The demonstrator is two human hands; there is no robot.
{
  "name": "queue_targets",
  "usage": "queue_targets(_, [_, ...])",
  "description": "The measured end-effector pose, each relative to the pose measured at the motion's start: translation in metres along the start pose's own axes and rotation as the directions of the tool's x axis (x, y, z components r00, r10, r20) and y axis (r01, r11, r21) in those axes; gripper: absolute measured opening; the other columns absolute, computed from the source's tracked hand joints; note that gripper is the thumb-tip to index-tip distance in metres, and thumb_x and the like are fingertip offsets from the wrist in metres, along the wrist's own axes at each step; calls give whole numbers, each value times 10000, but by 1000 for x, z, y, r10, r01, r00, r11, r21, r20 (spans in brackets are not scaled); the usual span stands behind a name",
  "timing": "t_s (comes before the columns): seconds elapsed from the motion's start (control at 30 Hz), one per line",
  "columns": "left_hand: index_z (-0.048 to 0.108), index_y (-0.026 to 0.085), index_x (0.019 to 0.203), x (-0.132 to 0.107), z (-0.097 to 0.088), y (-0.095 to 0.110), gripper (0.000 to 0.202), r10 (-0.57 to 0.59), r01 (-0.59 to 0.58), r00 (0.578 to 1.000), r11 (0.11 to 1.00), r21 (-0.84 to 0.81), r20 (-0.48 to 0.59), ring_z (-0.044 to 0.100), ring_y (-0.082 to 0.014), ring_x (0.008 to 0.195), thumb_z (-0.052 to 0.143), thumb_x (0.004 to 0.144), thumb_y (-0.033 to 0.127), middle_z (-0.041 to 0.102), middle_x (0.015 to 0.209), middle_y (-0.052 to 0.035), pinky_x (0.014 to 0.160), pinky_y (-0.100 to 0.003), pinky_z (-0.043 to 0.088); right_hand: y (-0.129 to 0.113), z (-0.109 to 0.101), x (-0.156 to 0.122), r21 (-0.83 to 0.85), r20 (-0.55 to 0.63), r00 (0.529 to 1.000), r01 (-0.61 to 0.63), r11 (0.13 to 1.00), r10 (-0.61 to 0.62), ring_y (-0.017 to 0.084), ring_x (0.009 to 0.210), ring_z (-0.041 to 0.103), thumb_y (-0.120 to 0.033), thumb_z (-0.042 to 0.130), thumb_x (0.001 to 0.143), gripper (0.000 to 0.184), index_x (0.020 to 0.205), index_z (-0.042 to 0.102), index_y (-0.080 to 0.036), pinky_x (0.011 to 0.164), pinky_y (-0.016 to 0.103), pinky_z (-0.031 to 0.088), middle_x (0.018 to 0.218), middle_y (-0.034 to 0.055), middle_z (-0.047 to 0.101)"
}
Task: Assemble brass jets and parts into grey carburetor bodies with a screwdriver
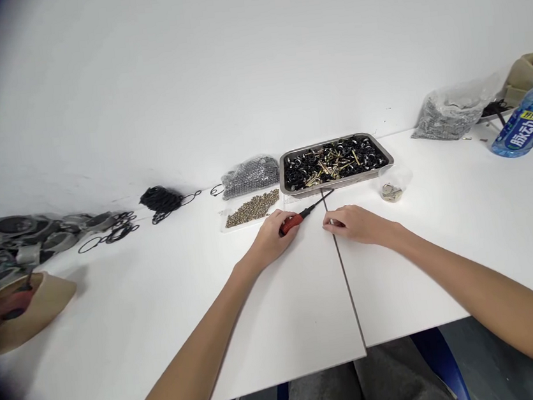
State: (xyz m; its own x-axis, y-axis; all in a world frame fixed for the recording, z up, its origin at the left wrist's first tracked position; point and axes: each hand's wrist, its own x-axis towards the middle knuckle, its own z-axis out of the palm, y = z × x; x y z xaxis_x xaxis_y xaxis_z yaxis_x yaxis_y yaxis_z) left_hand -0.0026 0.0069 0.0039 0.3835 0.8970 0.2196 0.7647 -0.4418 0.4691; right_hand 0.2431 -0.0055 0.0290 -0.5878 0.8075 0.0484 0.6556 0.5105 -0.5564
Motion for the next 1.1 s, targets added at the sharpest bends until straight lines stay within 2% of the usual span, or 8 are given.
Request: queue_targets(1.1, [621, 189, 1022, 0, 1, -1, 210, 0, 0, 1000, 1000, 2, -1, 542, -202, 856, 491, 873, 259, 585, 903, -69, 779, -347, 456, 1, 0, 0, -2, 9, 1000, 6, 1000, -6, 162, 731, 530, -380, 431, 948, 272, 938, 639, -205, 702, 282, 371, 744, 25, 617])
